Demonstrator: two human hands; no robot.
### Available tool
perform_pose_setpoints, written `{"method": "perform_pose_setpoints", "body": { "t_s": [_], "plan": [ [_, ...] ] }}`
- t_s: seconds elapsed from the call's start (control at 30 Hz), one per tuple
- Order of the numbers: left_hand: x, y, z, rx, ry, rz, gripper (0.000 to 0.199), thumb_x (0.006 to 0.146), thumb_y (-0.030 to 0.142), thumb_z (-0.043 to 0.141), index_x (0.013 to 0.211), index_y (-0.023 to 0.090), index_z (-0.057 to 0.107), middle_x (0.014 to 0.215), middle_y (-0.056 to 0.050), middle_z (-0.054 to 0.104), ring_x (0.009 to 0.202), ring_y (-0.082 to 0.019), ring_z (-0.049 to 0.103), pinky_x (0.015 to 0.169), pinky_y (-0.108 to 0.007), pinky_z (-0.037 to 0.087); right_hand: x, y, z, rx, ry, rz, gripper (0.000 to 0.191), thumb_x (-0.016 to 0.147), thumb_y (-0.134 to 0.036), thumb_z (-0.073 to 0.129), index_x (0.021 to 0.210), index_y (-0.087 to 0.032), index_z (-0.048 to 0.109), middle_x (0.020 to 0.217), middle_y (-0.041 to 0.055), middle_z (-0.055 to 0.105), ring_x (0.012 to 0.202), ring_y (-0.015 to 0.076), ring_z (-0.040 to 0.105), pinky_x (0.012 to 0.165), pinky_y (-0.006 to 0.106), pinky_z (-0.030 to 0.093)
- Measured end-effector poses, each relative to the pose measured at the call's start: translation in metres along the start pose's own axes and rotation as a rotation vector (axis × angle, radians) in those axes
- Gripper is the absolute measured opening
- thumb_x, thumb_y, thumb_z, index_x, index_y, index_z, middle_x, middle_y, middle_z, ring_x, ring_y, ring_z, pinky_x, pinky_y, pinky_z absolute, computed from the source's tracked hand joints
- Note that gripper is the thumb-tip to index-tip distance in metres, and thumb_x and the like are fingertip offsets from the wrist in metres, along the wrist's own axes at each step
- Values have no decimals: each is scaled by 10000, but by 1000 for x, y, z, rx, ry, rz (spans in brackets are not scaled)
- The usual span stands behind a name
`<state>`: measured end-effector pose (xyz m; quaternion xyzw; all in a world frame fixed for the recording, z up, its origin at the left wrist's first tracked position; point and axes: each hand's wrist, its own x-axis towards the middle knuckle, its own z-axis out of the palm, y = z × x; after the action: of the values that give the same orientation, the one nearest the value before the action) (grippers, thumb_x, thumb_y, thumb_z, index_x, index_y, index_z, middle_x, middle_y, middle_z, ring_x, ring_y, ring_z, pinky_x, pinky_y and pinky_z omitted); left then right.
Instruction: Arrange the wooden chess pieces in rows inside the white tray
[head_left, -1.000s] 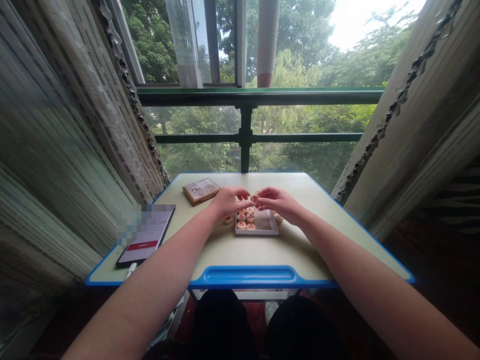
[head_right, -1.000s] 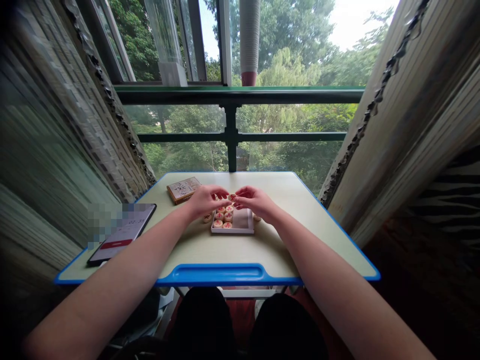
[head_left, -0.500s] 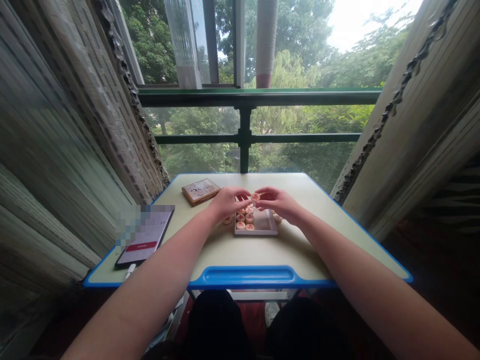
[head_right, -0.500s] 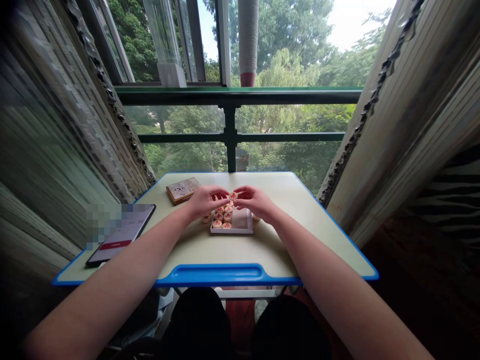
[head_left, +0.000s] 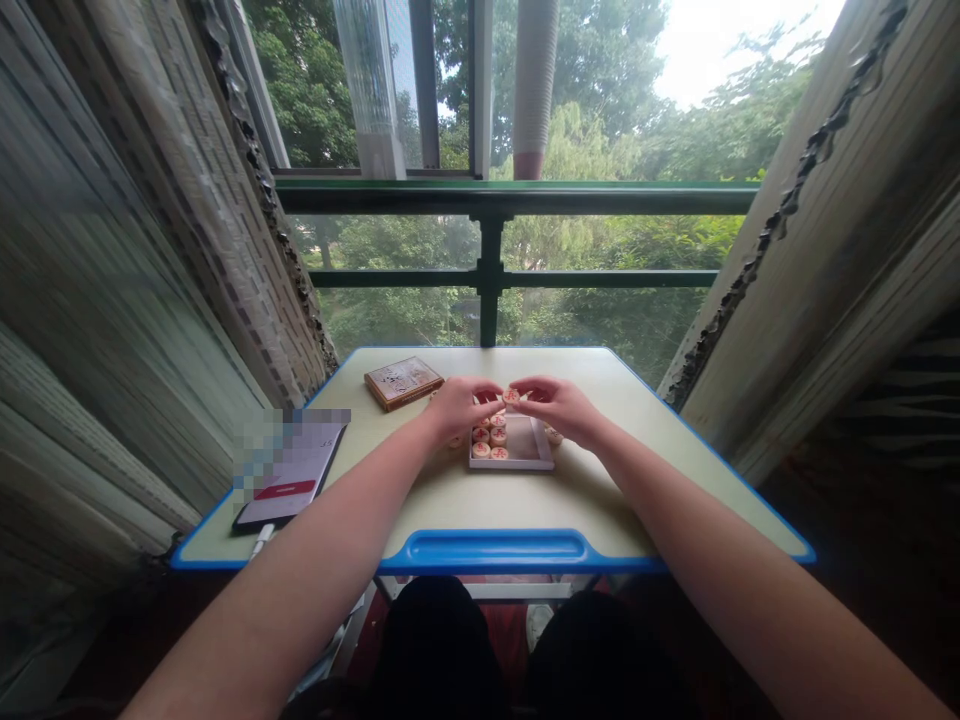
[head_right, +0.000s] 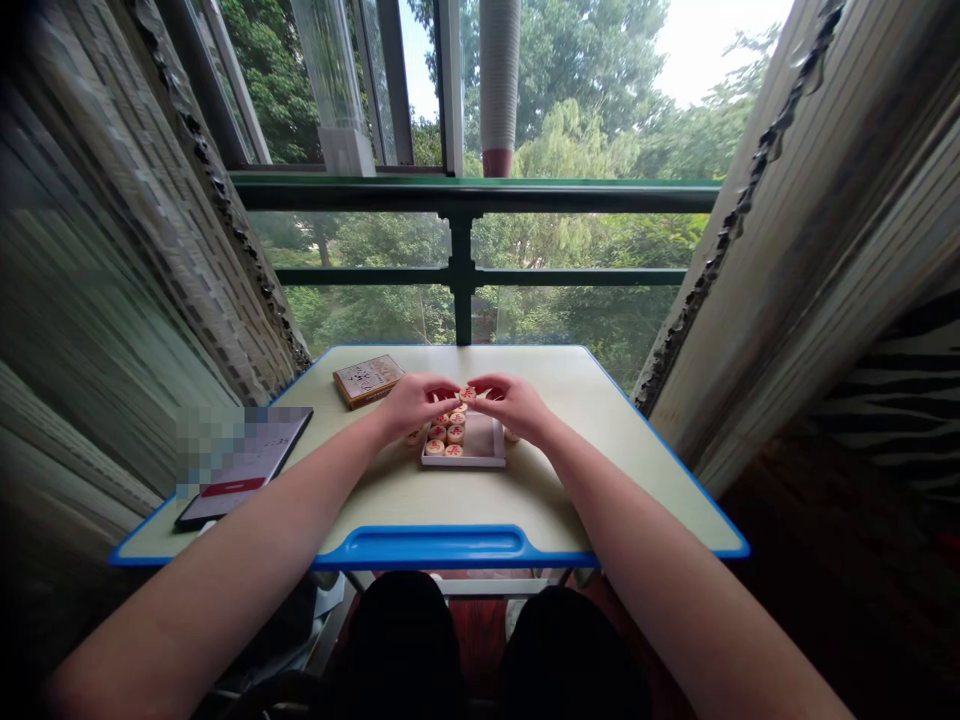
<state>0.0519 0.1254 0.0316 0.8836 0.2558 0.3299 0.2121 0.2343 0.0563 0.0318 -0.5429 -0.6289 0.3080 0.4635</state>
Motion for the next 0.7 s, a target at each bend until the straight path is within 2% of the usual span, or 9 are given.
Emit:
{"method": "perform_pose_setpoints", "body": {
  "t_s": [0.17,0.3,0.57,0.7],
  "plan": [
    [0,3,-2,-20,-30,4,225,749,323,599,856,156,704,756,-31,695,658,-127,602,608,-218,470,1,0,-1,-66,0,-34,367,641,-418,711,925,-186,683,849,45,678,770,164,596,690,303,499],
    [0,-1,-6,115,-44,49,213,770,290,560,844,159,710,767,-36,693,684,-136,606,633,-230,459,-3,-9,-4,-179,-24,-58,351,657,-420,690,904,-171,685,822,41,659,701,139,554,635,276,462],
    [1,-7,-5,233,-12,35,222,783,302,530,797,167,706,770,-38,692,693,-146,593,646,-245,445,-17,-31,-3,-423,-372,-138,224,678,-253,663,888,-183,697,818,16,635,689,120,506,606,238,391],
    [1,-4,-4,232,-30,40,216,784,286,523,788,166,703,765,-35,692,697,-147,590,651,-247,445,-17,-28,1,-491,-432,-163,222,677,-239,666,891,-197,708,817,16,627,690,124,510,594,231,387]
  ]
}}
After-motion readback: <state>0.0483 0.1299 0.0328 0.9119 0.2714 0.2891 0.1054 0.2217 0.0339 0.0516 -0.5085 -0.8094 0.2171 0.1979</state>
